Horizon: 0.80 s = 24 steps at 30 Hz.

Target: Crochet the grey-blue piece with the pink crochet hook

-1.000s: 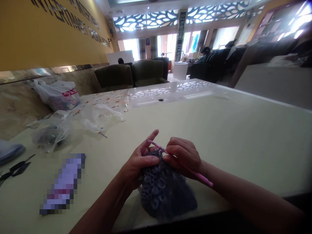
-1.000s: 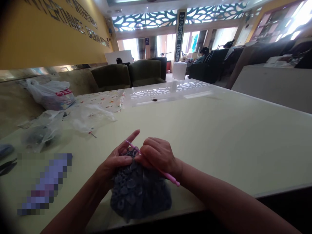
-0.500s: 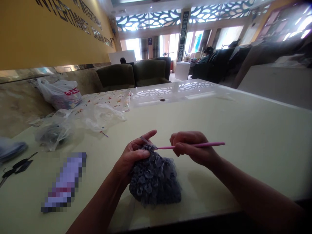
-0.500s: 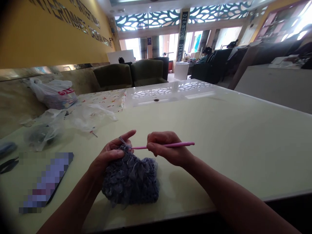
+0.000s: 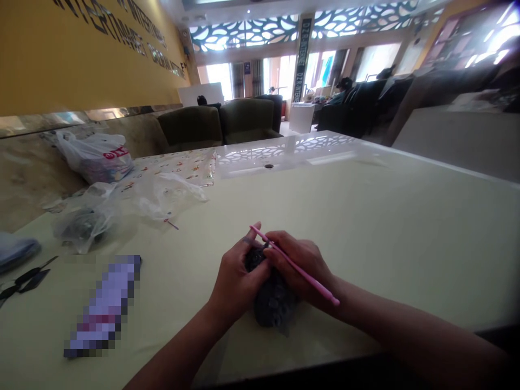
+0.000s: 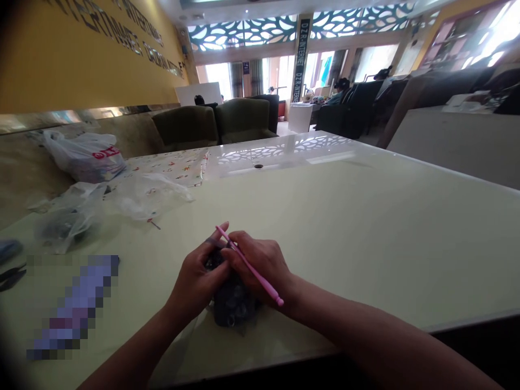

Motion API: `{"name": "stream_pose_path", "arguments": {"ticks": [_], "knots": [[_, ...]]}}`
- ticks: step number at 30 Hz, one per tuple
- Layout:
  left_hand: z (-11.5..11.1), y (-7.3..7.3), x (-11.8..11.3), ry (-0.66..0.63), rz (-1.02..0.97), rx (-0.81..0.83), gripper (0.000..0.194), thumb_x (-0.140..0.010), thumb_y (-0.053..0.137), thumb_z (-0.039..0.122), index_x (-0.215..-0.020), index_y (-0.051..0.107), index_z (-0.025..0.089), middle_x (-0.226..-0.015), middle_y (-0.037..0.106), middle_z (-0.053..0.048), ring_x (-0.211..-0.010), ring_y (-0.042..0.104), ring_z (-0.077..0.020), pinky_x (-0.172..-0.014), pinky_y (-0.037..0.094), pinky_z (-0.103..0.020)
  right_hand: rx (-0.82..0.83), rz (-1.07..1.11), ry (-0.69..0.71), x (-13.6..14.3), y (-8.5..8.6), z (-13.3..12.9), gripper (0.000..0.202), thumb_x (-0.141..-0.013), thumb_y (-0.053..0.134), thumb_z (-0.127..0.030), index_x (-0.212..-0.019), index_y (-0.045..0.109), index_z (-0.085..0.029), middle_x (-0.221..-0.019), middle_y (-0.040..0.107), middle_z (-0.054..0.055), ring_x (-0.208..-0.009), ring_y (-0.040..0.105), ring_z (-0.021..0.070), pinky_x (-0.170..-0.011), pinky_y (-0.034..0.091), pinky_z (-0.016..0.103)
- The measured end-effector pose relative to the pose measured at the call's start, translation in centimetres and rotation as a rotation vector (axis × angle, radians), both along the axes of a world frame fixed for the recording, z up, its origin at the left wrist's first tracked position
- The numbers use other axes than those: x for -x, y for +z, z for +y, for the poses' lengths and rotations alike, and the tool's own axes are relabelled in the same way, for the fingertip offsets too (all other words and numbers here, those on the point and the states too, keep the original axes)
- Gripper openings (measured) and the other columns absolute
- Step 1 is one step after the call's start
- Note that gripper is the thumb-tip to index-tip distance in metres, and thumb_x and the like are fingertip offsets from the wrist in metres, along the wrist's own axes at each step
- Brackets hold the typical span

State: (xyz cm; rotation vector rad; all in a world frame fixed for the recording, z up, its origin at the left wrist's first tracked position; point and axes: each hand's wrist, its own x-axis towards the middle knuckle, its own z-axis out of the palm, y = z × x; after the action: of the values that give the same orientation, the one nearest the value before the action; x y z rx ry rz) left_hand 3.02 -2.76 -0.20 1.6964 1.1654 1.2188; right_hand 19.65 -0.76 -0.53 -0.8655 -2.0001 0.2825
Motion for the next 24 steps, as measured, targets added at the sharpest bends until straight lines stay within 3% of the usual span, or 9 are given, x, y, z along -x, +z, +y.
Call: {"name": "stream_pose_path", "arguments": {"ticks": [3,7,11,16,19,24], "knots": [[0.8,0.3,1.0,-0.021,0.208,-0.191,0.048,-0.085,0.069,0.033,-0.132,0.064,0.023,-0.123,0.065,-0.012,-0.119,0.058,-0.0279,-0.104,0.042,-0.042,0.041,0.128,-0.058,-0.4,0.4,0.1,0.019,-0.101,0.049,-0.031,-0.1,0.063,-0.018,-0.069,0.065,-0.001,-0.054,0.056,0.0083,-0.054,0.042,0.018],[2.2,0.6,2.8,0.13,0.487,-0.328,0.03,-0.09,0.063,0.036,-0.112,0.076,0.022,-0.12,0.065,-0.015,-0.116,0.057,-0.0312,-0.105,0.04,-0.05,0.096,0.259,-0.099,-1.4,1.3,1.2,0.022,-0.099,0.051,-0.032,-0.089,0.065,-0.017,-0.063,0.057,-0.002,-0.053,0.05,0.0079,-0.05,0.039,0.018],[2.6,0.7,3.5,0.214,0.522,-0.379,0.021,-0.09,0.061,0.031,-0.101,0.078,0.025,-0.123,0.066,-0.012,-0.122,0.057,-0.0306,-0.117,0.022,-0.056,0.085,0.24,-0.082,-1.7,1.6,1.8,0.023,-0.099,0.051,-0.031,-0.087,0.064,-0.017,-0.062,0.054,-0.002,-0.053,0.046,0.0072,-0.049,0.037,0.018],[1.9,1.2,3.2,0.301,0.523,-0.536,0.016,-0.089,0.062,0.025,-0.08,0.076,0.024,-0.136,0.063,-0.008,-0.142,0.042,-0.0314,-0.122,0.0,-0.057,0.045,0.207,-0.105,-1.4,1.2,1.8,0.019,-0.097,0.053,-0.028,-0.086,0.063,-0.017,-0.058,0.051,-0.004,-0.048,0.044,0.0054,-0.048,0.035,0.016],[1.7,1.3,3.0,0.369,0.579,-0.602,0.02,-0.09,0.059,0.023,-0.078,0.075,0.023,-0.14,0.06,-0.009,-0.145,0.038,-0.0313,-0.122,-0.001,-0.058,0.007,0.186,-0.107,-1.3,0.9,2.0,0.02,-0.098,0.052,-0.028,-0.085,0.062,-0.016,-0.058,0.052,-0.005,-0.047,0.045,0.0051,-0.048,0.036,0.016],[1.9,0.5,2.7,0.426,0.628,-0.513,0.027,-0.093,0.054,0.026,-0.079,0.076,0.02,-0.14,0.061,-0.012,-0.143,0.041,-0.032,-0.122,0.002,-0.06,-0.156,0.09,-0.094,-1.1,0.5,2.0,0.017,-0.098,0.051,-0.023,-0.087,0.062,-0.014,-0.054,0.047,-0.006,-0.044,0.04,0.0044,-0.047,0.032,0.017]]}}
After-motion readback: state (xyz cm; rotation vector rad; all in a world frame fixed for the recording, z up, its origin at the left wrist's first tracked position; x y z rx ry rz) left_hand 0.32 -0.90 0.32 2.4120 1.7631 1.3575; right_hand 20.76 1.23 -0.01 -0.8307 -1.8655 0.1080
